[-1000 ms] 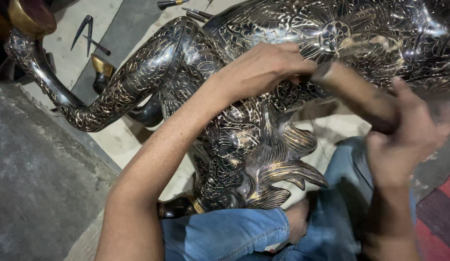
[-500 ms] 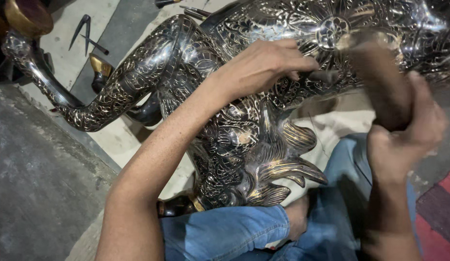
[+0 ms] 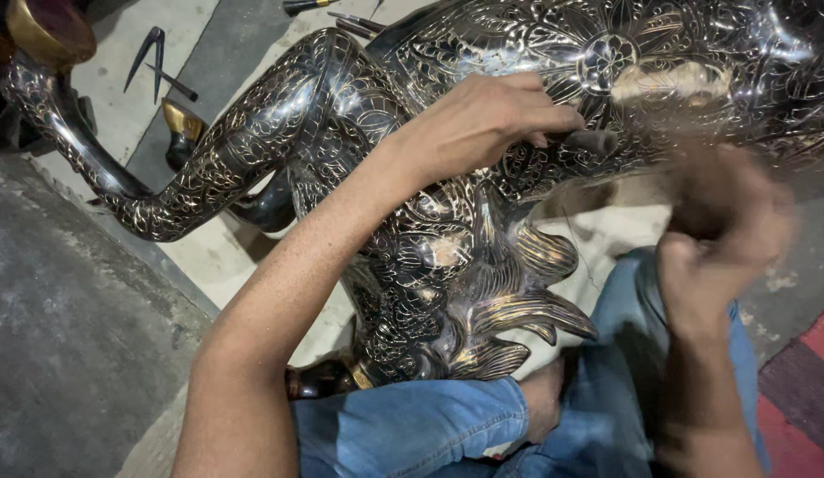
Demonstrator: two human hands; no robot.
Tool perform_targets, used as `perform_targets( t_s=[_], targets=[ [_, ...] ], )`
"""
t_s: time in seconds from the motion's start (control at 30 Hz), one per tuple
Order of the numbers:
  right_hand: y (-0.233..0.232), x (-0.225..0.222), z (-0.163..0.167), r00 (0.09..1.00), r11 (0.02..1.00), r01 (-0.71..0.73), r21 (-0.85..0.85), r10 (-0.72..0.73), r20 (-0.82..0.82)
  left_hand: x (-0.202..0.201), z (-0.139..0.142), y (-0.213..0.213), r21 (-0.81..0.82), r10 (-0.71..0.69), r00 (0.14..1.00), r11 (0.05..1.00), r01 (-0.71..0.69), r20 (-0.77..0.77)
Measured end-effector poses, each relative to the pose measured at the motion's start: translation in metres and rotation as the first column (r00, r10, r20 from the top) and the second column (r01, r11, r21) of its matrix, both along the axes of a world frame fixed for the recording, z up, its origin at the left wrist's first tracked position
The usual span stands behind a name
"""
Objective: The person uses a hammer and chisel to engrave fine patterns into a large, dark metallic sculpture. They hold the chisel with the left hand and strike it with a wooden mallet in the right hand, working on the surface details of the object.
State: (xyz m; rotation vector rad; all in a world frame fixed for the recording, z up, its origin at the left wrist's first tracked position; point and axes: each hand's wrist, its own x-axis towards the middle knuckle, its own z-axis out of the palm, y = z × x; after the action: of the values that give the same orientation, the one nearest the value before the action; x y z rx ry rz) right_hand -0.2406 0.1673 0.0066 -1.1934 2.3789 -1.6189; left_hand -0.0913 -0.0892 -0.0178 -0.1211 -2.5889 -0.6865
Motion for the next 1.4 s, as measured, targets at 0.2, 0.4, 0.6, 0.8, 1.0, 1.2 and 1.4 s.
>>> perform_targets(
  t_s=[0.2, 0.4, 0.6, 0.8, 1.0, 1.2, 1.4],
  targets=[
    [0.006, -0.018, -0.011, 0.828, 0.978, -0.025, 0.209, 0.138, -0.543, -0.002, -0.003, -0.002, 0.074, -0.009, 0.999, 0.997, 0.006, 0.037],
    [0.029, -0.028, -0.021, 0.969, 0.988, -0.093, 0.126, 0.06, 0.24, 0.0, -0.002, -0.016, 0.292, 0.102, 0.979, 0.955, -0.047, -0.179],
    [0.091, -0.025, -0.055, 0.842, 0.978, -0.135, 0.157, 0.029, 0.539, 0.001, -0.007, 0.003, 0.389, 0.006, 0.999, 0.921, -0.023, 0.045],
    [0.112, -0.016, -0.073, 0.788, 0.97, -0.14, 0.201, -0.014, 0.615, 0.009, 0.0, 0.023, 0.115, -0.02, 0.992, 0.993, 0.006, 0.125],
    [0.11, 0.006, -0.067, 0.773, 0.979, -0.177, 0.097, 0.077, 0.63, 0.011, 0.01, 0.034, -0.027, -0.069, 0.977, 0.997, 0.076, 0.2],
    [0.087, 0.013, -0.064, 0.777, 0.987, -0.154, 0.034, 0.1, 0.622, 0.01, 0.015, 0.035, -0.116, -0.052, 0.977, 0.99, 0.077, 0.207],
    [0.07, 0.008, -0.075, 0.949, 0.977, -0.139, 0.16, 0.085, 0.303, 0.008, 0.015, 0.031, -0.099, -0.091, 0.973, 0.989, 0.114, 0.214]
  ],
)
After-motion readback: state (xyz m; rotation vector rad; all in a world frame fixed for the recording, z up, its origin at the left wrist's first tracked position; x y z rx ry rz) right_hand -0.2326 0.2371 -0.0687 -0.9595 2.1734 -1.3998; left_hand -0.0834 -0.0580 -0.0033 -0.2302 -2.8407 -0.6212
